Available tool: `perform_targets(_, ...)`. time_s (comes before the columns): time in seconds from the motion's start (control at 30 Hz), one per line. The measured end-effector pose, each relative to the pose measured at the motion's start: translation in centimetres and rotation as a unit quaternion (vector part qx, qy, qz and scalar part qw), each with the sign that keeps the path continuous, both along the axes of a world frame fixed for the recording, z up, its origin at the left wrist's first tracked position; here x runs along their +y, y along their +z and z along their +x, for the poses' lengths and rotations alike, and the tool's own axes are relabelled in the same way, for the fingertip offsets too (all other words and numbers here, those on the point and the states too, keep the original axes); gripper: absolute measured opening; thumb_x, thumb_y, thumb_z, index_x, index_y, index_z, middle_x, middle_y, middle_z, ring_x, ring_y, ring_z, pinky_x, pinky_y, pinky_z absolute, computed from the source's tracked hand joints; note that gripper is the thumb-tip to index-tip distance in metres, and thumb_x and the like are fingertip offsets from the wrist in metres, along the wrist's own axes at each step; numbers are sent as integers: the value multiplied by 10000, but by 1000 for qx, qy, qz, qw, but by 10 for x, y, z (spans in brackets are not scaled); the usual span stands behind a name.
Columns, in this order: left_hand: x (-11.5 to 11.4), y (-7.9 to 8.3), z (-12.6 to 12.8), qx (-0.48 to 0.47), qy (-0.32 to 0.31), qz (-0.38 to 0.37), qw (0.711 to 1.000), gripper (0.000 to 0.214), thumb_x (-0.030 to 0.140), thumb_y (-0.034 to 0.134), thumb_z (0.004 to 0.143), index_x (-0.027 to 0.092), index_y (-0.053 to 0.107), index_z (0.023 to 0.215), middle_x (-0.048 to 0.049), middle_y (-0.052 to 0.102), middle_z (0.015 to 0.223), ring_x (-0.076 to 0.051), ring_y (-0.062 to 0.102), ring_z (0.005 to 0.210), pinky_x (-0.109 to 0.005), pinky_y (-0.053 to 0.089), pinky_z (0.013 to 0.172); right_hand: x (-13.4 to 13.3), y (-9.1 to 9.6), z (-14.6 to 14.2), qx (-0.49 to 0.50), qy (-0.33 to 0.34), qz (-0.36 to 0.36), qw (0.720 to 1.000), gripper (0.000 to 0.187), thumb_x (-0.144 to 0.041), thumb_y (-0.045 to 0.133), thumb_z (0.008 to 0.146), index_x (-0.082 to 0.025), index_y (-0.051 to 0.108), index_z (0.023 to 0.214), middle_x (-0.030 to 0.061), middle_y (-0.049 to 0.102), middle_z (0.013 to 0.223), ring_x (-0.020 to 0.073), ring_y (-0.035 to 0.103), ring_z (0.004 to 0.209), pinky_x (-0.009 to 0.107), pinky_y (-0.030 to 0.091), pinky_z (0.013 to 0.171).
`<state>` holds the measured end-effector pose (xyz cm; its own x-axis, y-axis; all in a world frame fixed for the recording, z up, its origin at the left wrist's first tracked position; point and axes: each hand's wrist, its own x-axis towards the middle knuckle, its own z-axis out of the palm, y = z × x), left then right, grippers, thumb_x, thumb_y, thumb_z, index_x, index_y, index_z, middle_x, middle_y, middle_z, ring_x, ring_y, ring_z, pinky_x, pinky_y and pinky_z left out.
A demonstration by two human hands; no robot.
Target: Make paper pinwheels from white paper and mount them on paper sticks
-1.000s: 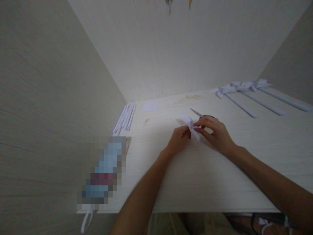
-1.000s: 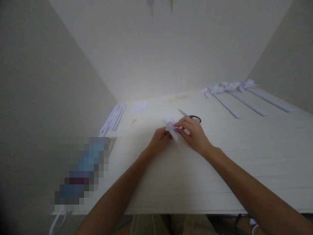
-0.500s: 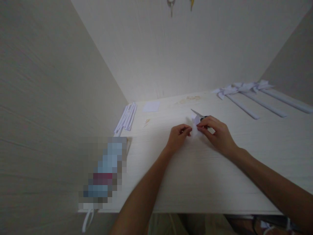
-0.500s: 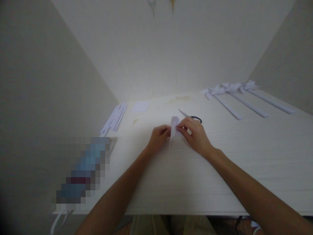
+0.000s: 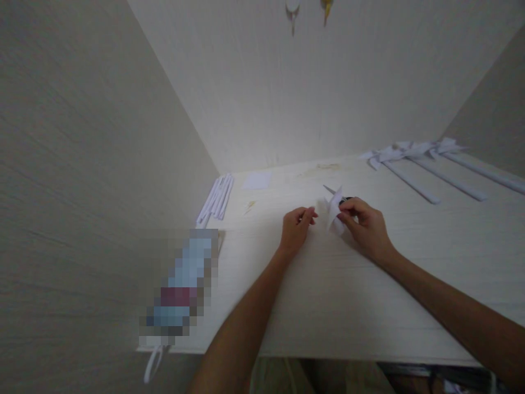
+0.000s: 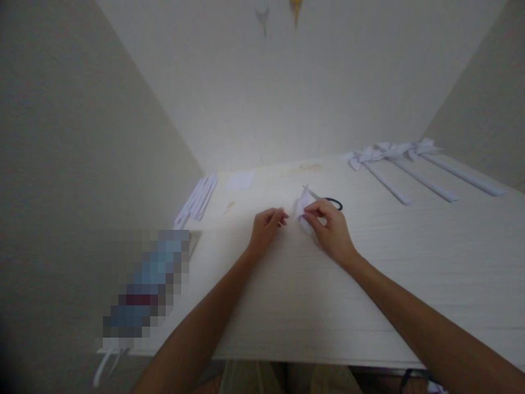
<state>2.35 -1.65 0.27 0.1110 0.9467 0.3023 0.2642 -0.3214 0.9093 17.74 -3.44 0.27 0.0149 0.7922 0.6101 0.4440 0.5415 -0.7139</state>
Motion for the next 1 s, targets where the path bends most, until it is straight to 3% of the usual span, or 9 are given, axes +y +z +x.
perform_targets(0.1, 8, -2, -10, 64, 146, 50, 986, 90, 189, 536, 679, 145, 560, 605, -11, 549, 618, -104, 505, 599, -222, 398, 561, 1, -2, 0, 43, -10, -18, 999, 10, -194, 527, 710, -193, 535, 704, -8, 495, 671, 126, 459, 615, 293, 390, 587)
perform_targets(0.23, 23, -4, -43, 170, 307, 77, 933, 47, 125, 549, 639, 152, 547, 601, -7, 537, 645, -115, 509, 654, -240, 408, 642, 2, -6, 1, 55, -18, -35, 998, 25, -209, 534, 702, -188, 540, 713, -15, 483, 655, 118, 445, 591, 292, 383, 570)
perform_targets(0.33, 33, -7, -69, 183, 362, 62, 912, 48, 152, 516, 661, 150, 541, 620, -22, 529, 662, -140, 508, 691, -273, 409, 662, 3, -8, 1, 63, -15, -47, 997, 42, -224, 541, 703, -184, 541, 714, -11, 491, 658, 119, 456, 596, 296, 386, 570)
perform_targets(0.57, 43, -3, -80, 268, 360, 58, 892, 120, 200, 458, 706, 144, 562, 687, -52, 546, 741, -157, 507, 752, -287, 391, 706, 5, -9, -2, 42, 8, -43, 998, 59, -235, 540, 713, -183, 534, 687, -25, 449, 614, 110, 433, 562, 282, 377, 527)
perform_targets(0.67, 53, 13, -87, 333, 340, 62, 877, 147, 191, 436, 722, 150, 578, 717, -76, 558, 836, -181, 496, 848, -307, 367, 764, 5, -10, -3, 26, 7, -32, 999, 56, -227, 537, 717, -183, 535, 683, -24, 449, 614, 111, 428, 561, 276, 375, 519)
perform_targets(0.7, 58, 20, -93, 415, 322, 47, 850, 185, 197, 402, 746, 155, 581, 763, -81, 561, 871, -181, 495, 869, -306, 367, 770, 6, -11, -3, 25, 7, -30, 999, 51, -224, 536, 718, -183, 535, 687, -22, 454, 618, 111, 430, 562, 275, 376, 520)
perform_targets(0.73, 63, 28, -100, 438, 313, 41, 842, 196, 199, 400, 748, 155, 589, 779, -85, 567, 886, -184, 497, 878, -305, 366, 776, 6, -11, -3, 25, 7, -31, 999, 43, -221, 536, 718, -184, 537, 696, -20, 460, 625, 112, 434, 565, 275, 378, 524)
perform_targets(0.87, 80, 54, -136, 477, 316, 1, 820, 210, 150, 411, 717, 139, 612, 777, -113, 593, 882, -212, 520, 876, -322, 380, 756, 8, -14, -4, 26, 8, -42, 999, 47, -231, 538, 720, -184, 539, 717, -14, 470, 636, 116, 447, 569, 274, 379, 535)
perform_targets(1.0, 86, 66, -158, 501, 315, -37, 805, 211, 137, 430, 697, 124, 623, 781, -117, 618, 834, -210, 553, 812, -309, 404, 708, 8, -13, -5, 28, 11, -50, 998, 53, -231, 536, 721, -179, 539, 713, -11, 469, 626, 118, 448, 558, 269, 377, 522)
